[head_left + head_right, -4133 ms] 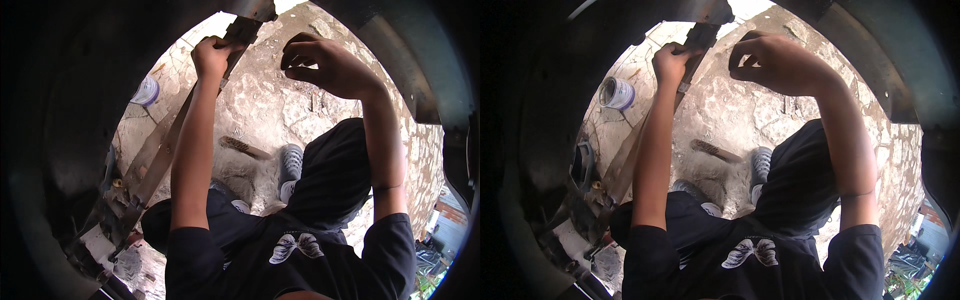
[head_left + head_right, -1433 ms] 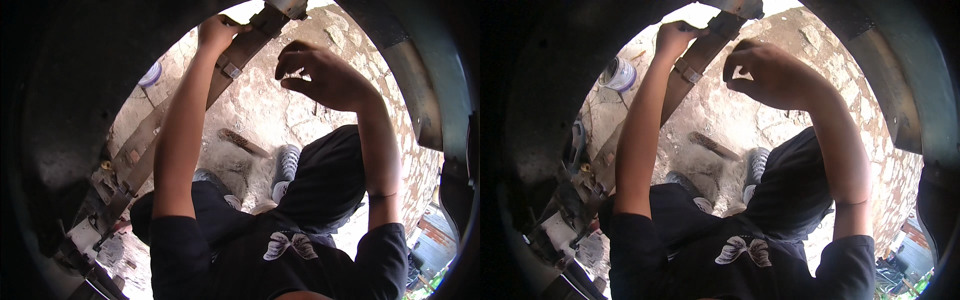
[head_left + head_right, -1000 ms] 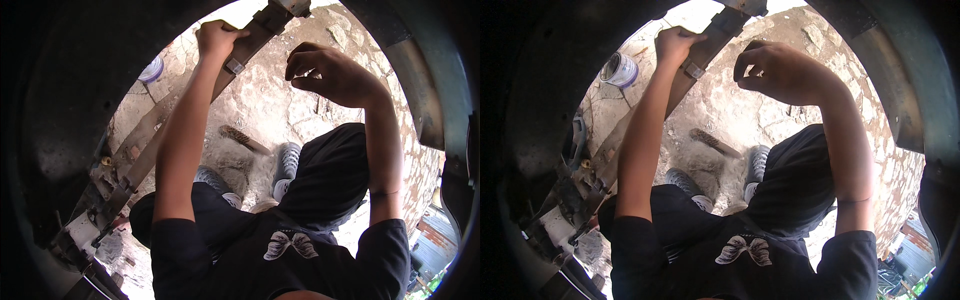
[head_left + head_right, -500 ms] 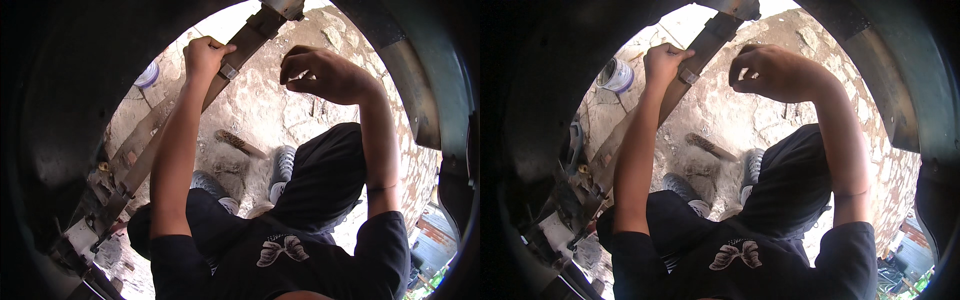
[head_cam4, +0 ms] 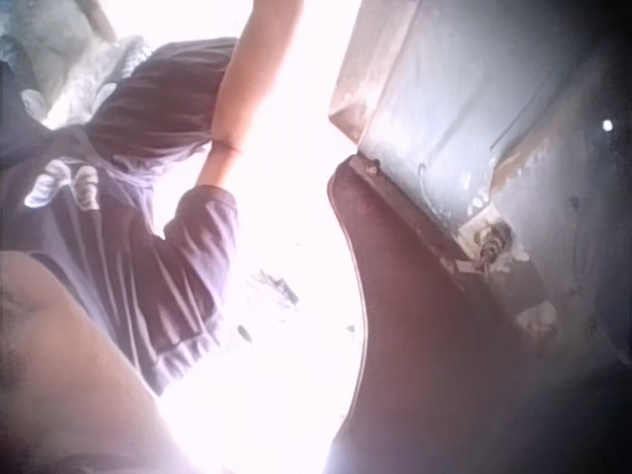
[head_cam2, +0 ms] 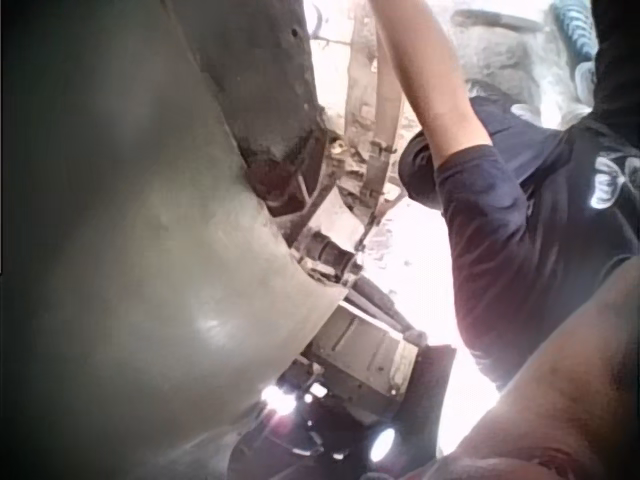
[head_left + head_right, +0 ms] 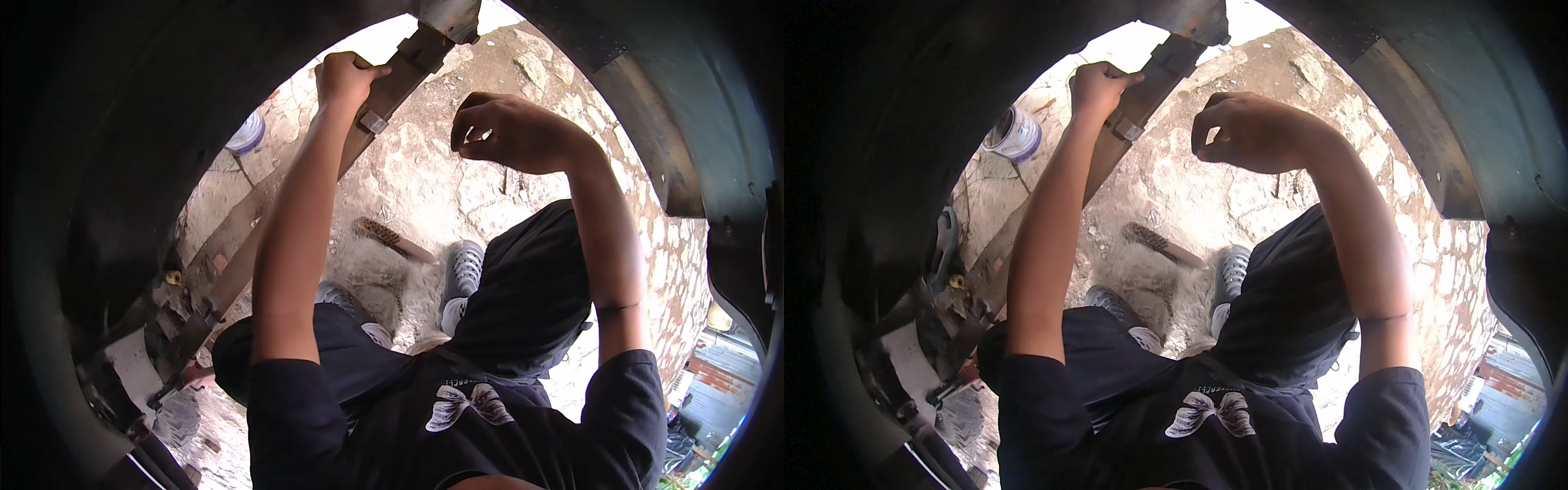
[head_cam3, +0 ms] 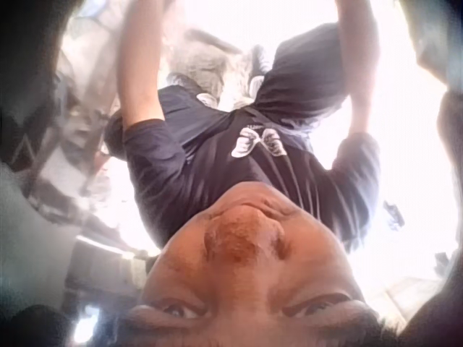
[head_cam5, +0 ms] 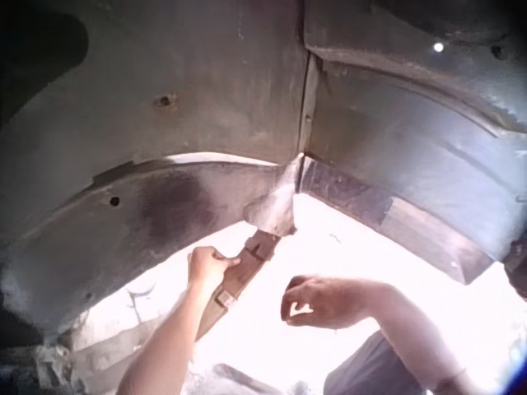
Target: The person sits on the ground and assembles a metal frame by hand. They repeatedly insert and tighten small metal fasteners into a long metal beam, adjusting the frame as needed.
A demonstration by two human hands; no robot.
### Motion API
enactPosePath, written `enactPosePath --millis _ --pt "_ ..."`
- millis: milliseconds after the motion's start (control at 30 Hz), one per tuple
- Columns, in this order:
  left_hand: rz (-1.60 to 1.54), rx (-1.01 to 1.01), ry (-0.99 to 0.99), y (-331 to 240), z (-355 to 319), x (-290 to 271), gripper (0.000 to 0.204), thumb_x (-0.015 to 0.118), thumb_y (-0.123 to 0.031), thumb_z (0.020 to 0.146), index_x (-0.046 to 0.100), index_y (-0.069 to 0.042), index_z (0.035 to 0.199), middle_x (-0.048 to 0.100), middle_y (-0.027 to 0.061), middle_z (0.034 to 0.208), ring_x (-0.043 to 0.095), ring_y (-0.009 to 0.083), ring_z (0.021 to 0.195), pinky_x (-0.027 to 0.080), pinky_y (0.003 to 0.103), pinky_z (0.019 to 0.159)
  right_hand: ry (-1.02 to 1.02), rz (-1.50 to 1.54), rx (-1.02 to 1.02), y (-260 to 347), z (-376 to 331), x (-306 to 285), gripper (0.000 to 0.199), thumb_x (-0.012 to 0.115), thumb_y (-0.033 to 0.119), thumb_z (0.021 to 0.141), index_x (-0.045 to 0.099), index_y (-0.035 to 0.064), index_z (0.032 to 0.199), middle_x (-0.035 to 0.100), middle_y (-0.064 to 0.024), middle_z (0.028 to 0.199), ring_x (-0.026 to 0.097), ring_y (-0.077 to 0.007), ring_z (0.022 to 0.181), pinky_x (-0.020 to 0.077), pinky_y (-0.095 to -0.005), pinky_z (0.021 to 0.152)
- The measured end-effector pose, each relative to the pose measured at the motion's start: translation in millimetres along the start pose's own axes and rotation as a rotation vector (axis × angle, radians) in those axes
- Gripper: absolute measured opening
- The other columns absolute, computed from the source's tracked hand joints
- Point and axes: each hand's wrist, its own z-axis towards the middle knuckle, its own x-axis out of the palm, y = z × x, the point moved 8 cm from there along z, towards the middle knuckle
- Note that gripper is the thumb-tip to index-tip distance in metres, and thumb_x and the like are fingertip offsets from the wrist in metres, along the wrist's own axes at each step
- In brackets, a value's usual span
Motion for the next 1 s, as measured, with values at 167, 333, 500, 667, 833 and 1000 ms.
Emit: enactPosePath --millis 167,333,500,667,833,1000 --pt "-0.083 -0.012 -0.094 2.1 -55.4 -47.0 0.033 0.095 -0.032 0.073 0.080 -0.004 0.080 0.077 0.0082 0.075 0.070 0.0168 0.068 0.055 0.032 0.071 -0.070 -0.080 -0.039 -3.3 0.2 -3.2 0.021 0.069 0.023 0.100 0.071 0.0050 0.110 0.066 -0.0153 0.112 0.074 -0.0273 0.104 0.0582 -0.0410 0.091" --pt "-0.628 -0.287 -0.116 36.8 -114.9 -68.8 0.031 0.090 -0.029 0.083 0.072 -0.003 0.086 0.062 -0.0028 0.070 0.049 0.0063 0.062 0.038 0.024 0.060 -0.051 -0.038 0.023 -7.1 18.0 2.9 0.030 0.069 0.028 0.100 0.068 0.0045 0.119 0.072 -0.0172 0.118 0.073 -0.0306 0.107 0.0573 -0.0428 0.095" --pt "-0.922 -0.416 -0.210 53.6 -198.6 -76.7 0.040 0.085 -0.039 0.088 0.066 -0.005 0.083 0.059 0.0002 0.068 0.049 0.0094 0.060 0.039 0.027 0.059 -0.096 -0.028 -0.037 13.6 32.6 45.3 0.030 0.072 0.028 0.098 0.069 0.0047 0.116 0.076 -0.0151 0.108 0.074 -0.0301 0.104 0.0575 -0.0418 0.094" --pt "-1.233 -0.935 -0.510 123.2 -367.6 -3.2 0.029 0.065 -0.038 0.104 0.061 -0.009 0.103 0.062 -0.0009 0.083 0.051 0.0089 0.063 0.038 0.026 0.056 0.090 0.031 0.103 13.8 39.9 178.9 0.042 0.071 0.037 0.096 0.064 0.0061 0.123 0.077 -0.0154 0.105 0.074 -0.0318 0.100 0.0587 -0.0439 0.088" --pt "-1.115 -1.094 -0.438 182.3 -410.5 104.4 0.029 0.064 -0.033 0.106 0.070 -0.005 0.108 0.063 0.0015 0.079 0.052 0.0082 0.060 0.041 0.025 0.049 0.122 -0.114 0.304 -35.5 -0.6 317.5 0.062 0.069 0.044 0.093 0.048 0.0083 0.140 0.066 -0.0213 0.127 0.069 -0.0409 0.109 0.0567 -0.0508 0.091" --pt "-1.105 -1.092 -0.240 170.6 -408.2 118.7 0.033 0.065 -0.036 0.105 0.070 -0.004 0.110 0.066 0.0023 0.081 0.052 0.0092 0.057 0.041 0.026 0.050 0.268 -0.204 0.165 -66.6 -8.8 368.7 0.053 0.070 0.044 0.093 0.056 0.0076 0.130 0.066 -0.0192 0.126 0.068 -0.0381 0.114 0.0568 -0.0487 0.093"
